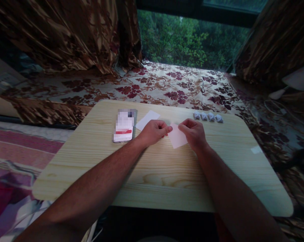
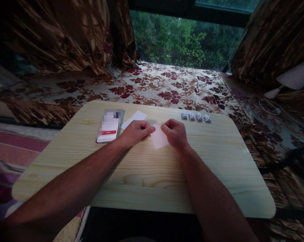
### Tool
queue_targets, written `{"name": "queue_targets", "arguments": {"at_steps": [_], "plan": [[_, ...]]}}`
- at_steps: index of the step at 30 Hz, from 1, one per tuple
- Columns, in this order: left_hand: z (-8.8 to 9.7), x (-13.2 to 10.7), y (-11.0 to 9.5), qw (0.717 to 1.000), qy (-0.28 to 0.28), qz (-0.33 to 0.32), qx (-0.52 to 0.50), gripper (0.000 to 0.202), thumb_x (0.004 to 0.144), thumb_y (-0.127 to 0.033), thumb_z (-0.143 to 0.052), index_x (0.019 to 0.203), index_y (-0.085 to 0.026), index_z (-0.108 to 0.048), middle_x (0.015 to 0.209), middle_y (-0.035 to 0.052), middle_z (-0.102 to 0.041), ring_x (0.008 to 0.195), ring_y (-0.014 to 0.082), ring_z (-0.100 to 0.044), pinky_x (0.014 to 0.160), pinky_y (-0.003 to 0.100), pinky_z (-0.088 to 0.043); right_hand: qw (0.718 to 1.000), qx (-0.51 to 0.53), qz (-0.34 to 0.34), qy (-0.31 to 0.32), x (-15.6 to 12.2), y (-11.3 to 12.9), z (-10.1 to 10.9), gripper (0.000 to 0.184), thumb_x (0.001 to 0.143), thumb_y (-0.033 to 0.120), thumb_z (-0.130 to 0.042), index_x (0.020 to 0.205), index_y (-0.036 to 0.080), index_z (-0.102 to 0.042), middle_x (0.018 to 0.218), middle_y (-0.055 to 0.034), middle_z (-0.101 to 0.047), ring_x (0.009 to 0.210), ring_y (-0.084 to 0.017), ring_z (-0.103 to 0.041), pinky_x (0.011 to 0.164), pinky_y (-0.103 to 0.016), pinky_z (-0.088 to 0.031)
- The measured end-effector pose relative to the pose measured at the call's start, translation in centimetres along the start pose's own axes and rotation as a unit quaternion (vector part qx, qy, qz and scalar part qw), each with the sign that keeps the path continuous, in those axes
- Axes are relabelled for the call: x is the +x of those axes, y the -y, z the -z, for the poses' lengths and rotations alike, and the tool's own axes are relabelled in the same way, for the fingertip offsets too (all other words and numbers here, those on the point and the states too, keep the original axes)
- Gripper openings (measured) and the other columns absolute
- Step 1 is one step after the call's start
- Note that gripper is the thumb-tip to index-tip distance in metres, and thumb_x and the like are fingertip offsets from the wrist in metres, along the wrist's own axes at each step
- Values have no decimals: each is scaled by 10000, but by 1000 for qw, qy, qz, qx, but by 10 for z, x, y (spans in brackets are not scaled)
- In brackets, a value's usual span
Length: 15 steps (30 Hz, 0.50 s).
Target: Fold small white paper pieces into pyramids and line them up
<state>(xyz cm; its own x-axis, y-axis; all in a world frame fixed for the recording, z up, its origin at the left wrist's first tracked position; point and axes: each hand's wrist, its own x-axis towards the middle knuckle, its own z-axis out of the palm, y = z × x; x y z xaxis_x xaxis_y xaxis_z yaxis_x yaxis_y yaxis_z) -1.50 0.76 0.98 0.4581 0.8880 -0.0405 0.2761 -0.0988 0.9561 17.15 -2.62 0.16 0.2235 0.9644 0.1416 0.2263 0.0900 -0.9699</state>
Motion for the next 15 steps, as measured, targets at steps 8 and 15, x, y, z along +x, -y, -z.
{"name": "queue_targets", "arguments": {"at_steps": [8,15], "plan": [[-1,0,1,998,0,-26,51,318,823,-445,-615,693,-155,-612,516,-40,-487,487,82,-375,500,236,-244,1000,-2,7,-6,2,1,1,132,702,243,-664,604,173,-609,519,42,-525,472,-91,-419,460,-247,-286],[1,0,0,994,-14,-39,96,324,830,-441,-601,668,-160,-593,523,-41,-472,507,91,-389,508,241,-246,1000,10,10,-2,1,1,1,134,701,240,-668,606,169,-607,530,43,-525,482,-87,-411,464,-242,-286]]}}
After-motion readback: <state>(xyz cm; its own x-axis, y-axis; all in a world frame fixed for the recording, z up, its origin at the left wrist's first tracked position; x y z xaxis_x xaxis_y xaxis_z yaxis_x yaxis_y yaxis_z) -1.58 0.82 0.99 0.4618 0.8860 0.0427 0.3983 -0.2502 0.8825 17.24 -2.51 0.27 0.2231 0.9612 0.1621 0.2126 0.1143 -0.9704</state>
